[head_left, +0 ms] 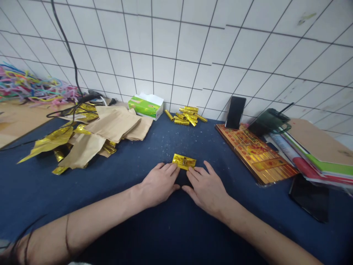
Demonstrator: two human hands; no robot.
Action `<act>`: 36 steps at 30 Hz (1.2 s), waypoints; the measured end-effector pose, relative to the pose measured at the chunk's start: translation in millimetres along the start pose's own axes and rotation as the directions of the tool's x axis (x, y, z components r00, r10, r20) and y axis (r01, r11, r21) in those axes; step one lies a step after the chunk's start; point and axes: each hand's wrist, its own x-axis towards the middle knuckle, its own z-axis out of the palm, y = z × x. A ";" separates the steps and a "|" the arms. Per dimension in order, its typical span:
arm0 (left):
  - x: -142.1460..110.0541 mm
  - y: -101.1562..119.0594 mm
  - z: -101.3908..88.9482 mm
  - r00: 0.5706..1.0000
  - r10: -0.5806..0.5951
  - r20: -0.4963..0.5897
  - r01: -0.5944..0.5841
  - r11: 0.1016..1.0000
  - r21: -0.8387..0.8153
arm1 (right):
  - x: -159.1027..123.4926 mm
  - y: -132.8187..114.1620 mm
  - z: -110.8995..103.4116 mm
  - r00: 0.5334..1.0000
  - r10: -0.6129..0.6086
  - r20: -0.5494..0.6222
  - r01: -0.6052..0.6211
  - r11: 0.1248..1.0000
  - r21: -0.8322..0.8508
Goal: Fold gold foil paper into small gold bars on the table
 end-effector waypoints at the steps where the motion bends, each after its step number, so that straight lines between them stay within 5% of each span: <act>1: 0.2 0.3 -0.1 1.000 -0.004 0.003 0.004 1.000 -0.005 | 0.1 0.9 0.5 1.000 -0.005 0.000 0.005 1.000 0.012; 27: 3.5 -7.9 6.3 0.999 -0.034 -0.029 0.033 0.999 -0.034 | -1.4 -12.8 -7.2 0.997 -0.072 0.015 0.070 0.990 0.120; 36: 3.0 -21.0 -1.3 0.993 -0.052 0.105 0.066 0.988 -0.139 | -1.5 -24.2 -10.7 0.992 -0.113 0.051 0.103 0.980 0.171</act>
